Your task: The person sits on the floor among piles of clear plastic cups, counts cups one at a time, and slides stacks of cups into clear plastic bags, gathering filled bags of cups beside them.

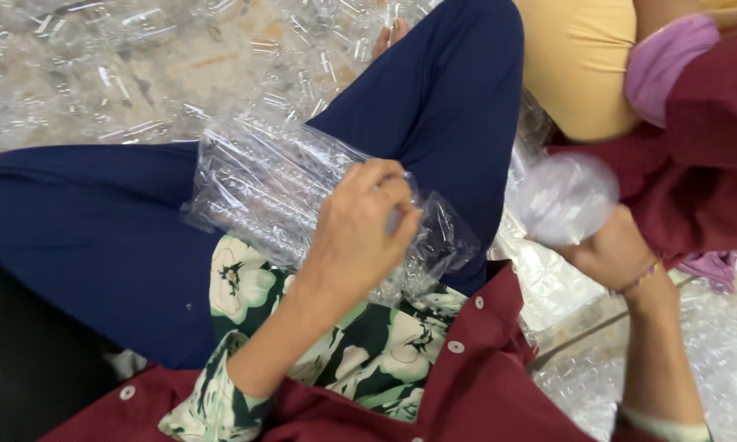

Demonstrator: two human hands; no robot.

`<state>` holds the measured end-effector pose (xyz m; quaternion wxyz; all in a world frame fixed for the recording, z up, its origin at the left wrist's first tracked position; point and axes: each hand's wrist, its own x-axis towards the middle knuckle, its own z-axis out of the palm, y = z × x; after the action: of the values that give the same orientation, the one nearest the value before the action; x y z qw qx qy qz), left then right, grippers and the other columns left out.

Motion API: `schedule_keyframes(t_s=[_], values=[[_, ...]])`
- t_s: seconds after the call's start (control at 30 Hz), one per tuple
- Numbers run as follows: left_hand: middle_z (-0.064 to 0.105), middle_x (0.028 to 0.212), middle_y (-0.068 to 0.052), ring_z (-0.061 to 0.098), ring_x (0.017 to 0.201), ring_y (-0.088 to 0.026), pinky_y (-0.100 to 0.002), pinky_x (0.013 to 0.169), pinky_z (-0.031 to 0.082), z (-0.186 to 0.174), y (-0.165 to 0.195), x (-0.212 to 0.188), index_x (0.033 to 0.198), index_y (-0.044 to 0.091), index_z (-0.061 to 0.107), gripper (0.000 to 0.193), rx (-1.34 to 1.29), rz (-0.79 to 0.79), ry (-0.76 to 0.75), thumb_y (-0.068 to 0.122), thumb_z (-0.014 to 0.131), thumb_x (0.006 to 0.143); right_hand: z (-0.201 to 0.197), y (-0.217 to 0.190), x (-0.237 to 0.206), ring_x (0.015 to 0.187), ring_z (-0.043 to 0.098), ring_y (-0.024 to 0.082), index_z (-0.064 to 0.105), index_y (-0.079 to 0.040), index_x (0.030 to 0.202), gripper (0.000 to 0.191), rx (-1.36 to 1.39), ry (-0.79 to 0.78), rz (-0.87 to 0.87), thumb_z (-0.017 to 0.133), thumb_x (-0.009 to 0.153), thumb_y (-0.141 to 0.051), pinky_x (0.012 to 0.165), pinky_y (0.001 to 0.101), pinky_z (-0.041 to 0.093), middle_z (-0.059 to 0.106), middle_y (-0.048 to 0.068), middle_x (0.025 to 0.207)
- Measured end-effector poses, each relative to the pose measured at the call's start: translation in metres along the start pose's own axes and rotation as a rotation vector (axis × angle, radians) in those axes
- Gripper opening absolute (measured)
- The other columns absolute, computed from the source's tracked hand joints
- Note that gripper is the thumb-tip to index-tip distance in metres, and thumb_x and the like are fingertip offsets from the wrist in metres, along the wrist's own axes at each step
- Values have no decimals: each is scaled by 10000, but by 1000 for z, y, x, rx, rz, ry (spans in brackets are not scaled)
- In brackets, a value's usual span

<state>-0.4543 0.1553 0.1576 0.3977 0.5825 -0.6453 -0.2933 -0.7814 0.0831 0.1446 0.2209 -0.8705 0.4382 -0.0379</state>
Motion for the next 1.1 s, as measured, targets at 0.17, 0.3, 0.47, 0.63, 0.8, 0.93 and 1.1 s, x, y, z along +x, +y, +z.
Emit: schedule_keyframes(t_s=[0.17, 0.3, 0.47, 0.63, 0.8, 0.93, 1.1], values=[[725, 991, -121, 708, 899, -307, -404, 808, 566, -5, -1, -3, 909, 18, 723, 151, -41, 9, -59, -66, 621, 837, 16, 13, -49, 970, 741, 304, 680, -113, 1266, 514, 132, -185, 246, 749, 776, -251, 807, 367, 611, 719, 135, 1213], [716, 948, -124, 705, 868, -305, -411, 801, 567, 9, 17, -2, 941, 19, 731, 161, -124, 53, 3, -49, 626, 840, 15, 4, -60, 852, 778, 293, 676, -193, 1333, 584, 25, -328, 421, 817, 783, -330, 775, 385, 601, 711, 120, 1214], [663, 986, -125, 655, 991, -330, -423, 887, 544, 50, 49, 5, 972, 14, 676, 226, -157, 310, 45, -52, 642, 759, 17, -5, -63, 794, 811, 245, 697, -187, 1257, 576, 12, -352, 536, 870, 741, -375, 714, 386, 594, 785, 139, 978], [623, 924, -99, 625, 975, -306, -414, 853, 538, 74, 53, 15, 938, 21, 664, 250, -111, 371, -42, -5, 668, 689, 28, 2, -74, 631, 773, 219, 696, -178, 1290, 710, 39, -395, 517, 929, 654, -390, 626, 361, 590, 804, 111, 878], [596, 945, -67, 617, 971, -253, -361, 852, 544, 78, 49, 24, 985, 38, 653, 246, -130, 438, 19, -8, 653, 743, 32, 4, -72, 490, 634, 190, 687, -158, 1309, 789, 307, -514, 476, 986, 604, -347, 494, 361, 545, 716, 64, 813], [598, 961, -34, 613, 986, -222, -325, 832, 550, 87, 50, 35, 986, 52, 652, 238, -127, 512, 70, -8, 642, 756, 19, -7, -65, 495, 634, 186, 714, -236, 1321, 746, 73, -565, 528, 972, 639, -394, 560, 340, 539, 712, 125, 597], [591, 947, -1, 616, 994, -188, -284, 790, 559, 107, 59, 50, 937, 96, 662, 172, -72, 565, 78, 31, 666, 778, 13, -16, -65, 455, 592, 166, 714, -152, 1275, 738, 49, -238, 310, 915, 591, -339, 482, 342, 496, 649, 70, 638]])
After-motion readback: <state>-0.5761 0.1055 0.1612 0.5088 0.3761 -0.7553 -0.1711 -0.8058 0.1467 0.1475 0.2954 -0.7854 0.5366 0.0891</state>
